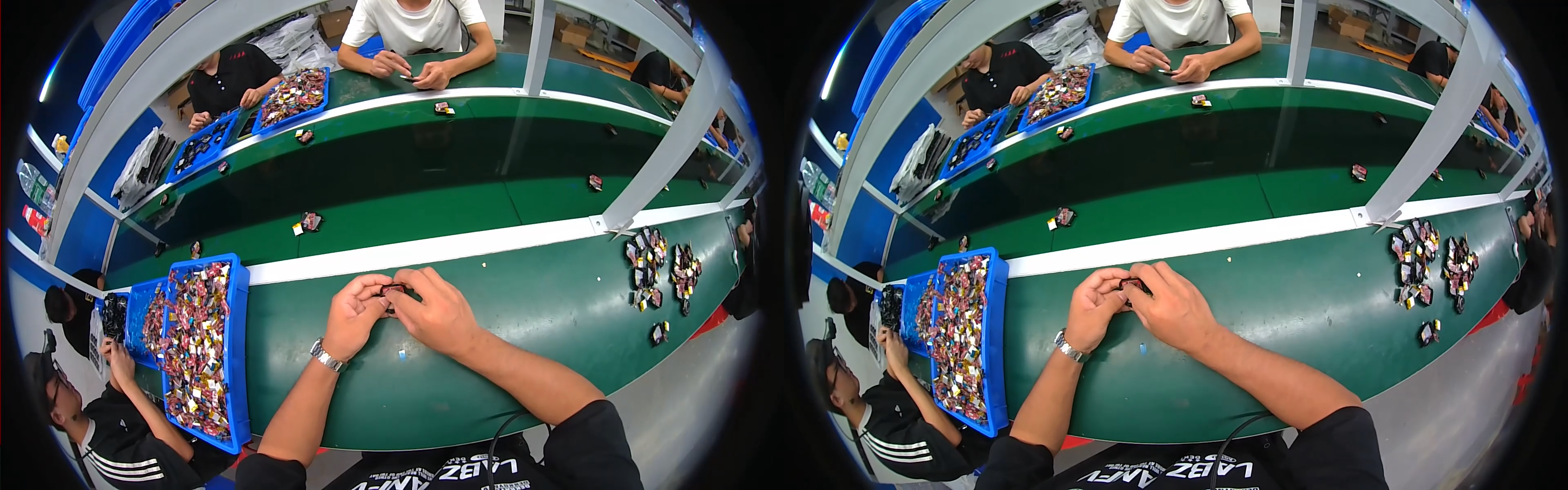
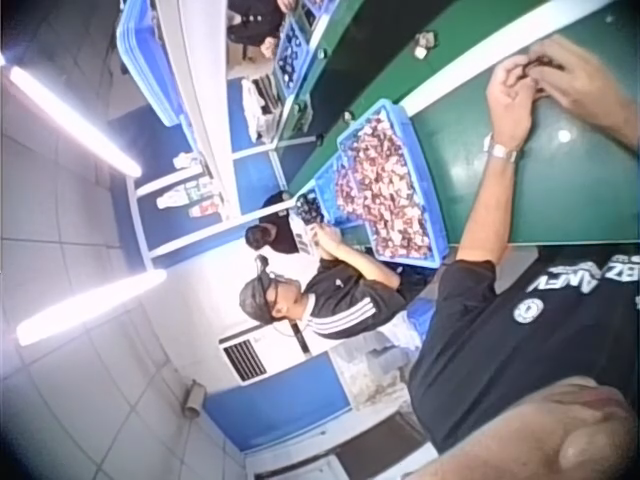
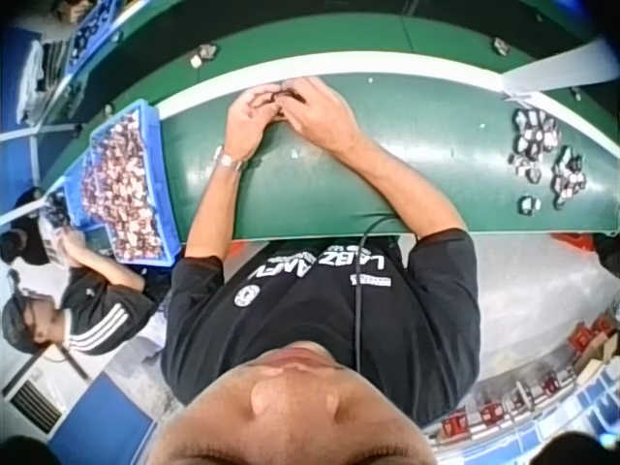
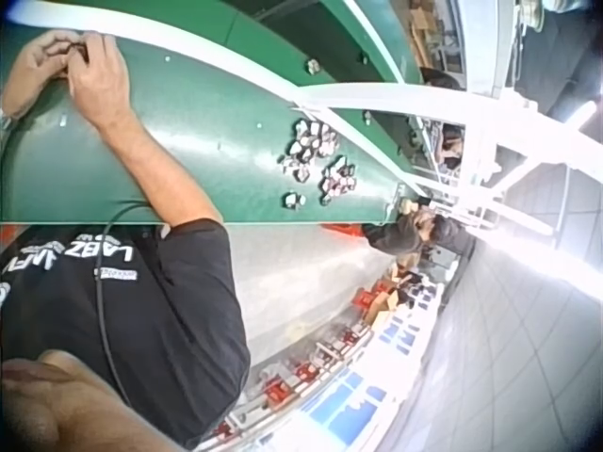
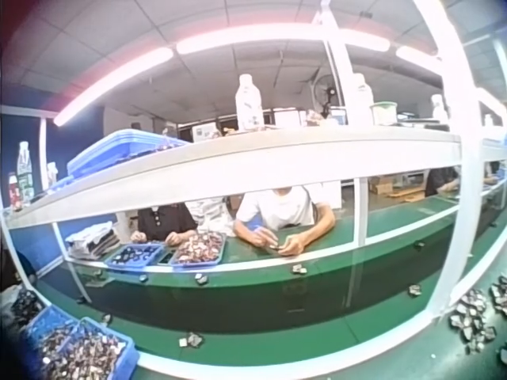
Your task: Assembling small black electronic components with multiple thin wires attached at a factory worktable.
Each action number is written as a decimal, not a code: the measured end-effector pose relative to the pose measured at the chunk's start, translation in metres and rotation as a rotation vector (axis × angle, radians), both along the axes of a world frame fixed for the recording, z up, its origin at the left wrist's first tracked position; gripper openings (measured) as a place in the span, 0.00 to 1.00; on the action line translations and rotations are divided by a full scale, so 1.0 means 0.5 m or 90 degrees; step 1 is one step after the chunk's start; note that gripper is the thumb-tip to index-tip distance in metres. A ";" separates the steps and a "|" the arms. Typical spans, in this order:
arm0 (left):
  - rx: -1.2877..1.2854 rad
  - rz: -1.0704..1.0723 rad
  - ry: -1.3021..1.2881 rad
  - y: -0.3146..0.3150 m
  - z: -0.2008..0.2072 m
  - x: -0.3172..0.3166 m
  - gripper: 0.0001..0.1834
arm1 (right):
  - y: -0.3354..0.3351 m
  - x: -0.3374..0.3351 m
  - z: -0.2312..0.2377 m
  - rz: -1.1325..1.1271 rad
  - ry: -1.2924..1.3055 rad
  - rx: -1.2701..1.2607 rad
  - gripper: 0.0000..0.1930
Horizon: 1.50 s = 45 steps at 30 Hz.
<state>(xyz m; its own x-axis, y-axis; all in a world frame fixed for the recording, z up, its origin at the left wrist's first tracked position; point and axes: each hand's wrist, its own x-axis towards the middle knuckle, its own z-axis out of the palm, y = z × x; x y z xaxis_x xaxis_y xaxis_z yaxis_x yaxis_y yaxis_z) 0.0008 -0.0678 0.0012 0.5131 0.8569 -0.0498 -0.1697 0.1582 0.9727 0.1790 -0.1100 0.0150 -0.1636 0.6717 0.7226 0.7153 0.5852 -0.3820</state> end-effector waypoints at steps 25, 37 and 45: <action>0.368 0.437 0.236 0.043 0.009 -0.050 0.03 | 0.229 0.021 -0.010 -0.167 -0.093 -0.071 0.28; 0.265 0.417 0.224 0.067 -0.018 -0.069 0.03 | 0.327 -0.139 -0.038 -0.076 0.033 -0.220 0.25; 0.210 0.317 0.171 0.041 -0.007 -0.062 0.08 | 0.089 0.000 -0.006 0.067 0.137 -0.292 0.24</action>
